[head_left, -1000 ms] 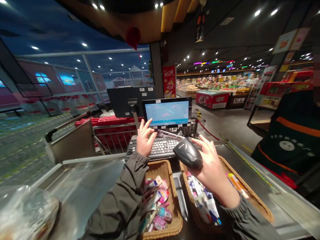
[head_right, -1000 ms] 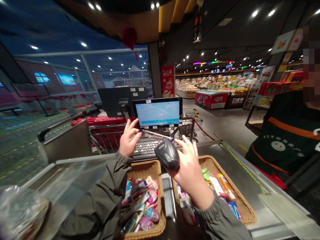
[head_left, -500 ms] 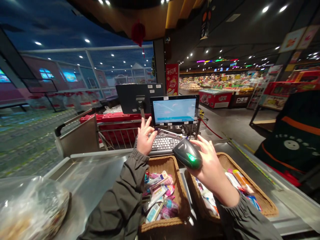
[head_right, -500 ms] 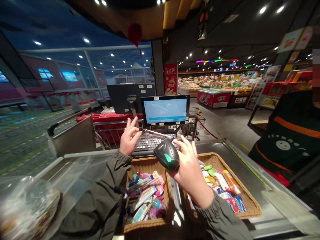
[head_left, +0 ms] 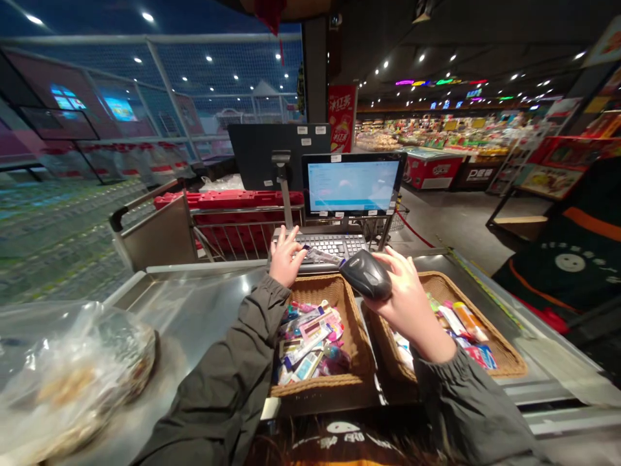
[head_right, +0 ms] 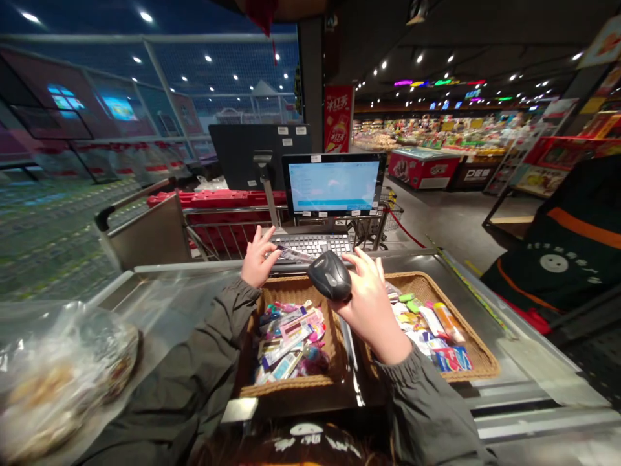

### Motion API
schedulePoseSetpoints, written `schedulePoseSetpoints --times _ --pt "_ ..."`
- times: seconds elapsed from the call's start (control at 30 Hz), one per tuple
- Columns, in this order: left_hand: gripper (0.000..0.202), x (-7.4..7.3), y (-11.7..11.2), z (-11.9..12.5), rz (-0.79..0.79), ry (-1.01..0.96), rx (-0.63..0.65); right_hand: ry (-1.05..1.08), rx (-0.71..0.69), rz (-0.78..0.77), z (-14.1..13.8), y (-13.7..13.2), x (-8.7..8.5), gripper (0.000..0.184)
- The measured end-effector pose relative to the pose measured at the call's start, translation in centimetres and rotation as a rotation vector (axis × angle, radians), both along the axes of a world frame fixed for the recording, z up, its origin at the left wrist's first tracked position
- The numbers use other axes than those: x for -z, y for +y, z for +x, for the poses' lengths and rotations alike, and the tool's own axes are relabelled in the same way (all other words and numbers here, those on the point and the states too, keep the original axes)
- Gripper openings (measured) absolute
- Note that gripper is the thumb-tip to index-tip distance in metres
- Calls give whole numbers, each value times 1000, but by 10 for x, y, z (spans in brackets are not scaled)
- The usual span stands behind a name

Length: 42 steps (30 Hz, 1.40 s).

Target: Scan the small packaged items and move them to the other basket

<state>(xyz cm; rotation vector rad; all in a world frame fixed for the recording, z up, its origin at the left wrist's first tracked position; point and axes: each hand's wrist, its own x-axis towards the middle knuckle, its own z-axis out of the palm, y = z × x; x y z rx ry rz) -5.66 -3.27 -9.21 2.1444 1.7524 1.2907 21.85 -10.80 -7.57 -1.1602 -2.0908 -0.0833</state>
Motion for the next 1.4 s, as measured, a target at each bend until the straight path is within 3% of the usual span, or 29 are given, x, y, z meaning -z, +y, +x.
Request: schedulePoseSetpoints --times 0.23,0.47,0.73,0.9,1.03,1.23,1.3,1.4 --pt "20 48 -10 -11 -189 50 -64 -30 -4 -79 -15 1 17 36" --pt "23 102 -16 -10 -395 110 -91 -22 -37 -98 -26 -2 23 38" --pt "20 124 -15 -23 -412 293 -182 -15 -36 -103 -28 -6 22 35" --pt "17 122 -16 -36 -364 566 -260 -10 6 -102 -11 -8 21 36" --pt "34 101 -20 -23 -301 600 -239 2 114 -47 27 -12 18 36" --pt "26 57 -28 47 -212 529 148 18 379 60 98 -27 11 39" --pt "23 51 -28 77 -200 522 274 32 422 79 117 -32 12 43" --pt "21 56 -25 123 -225 547 439 42 468 61 139 -38 16 47"
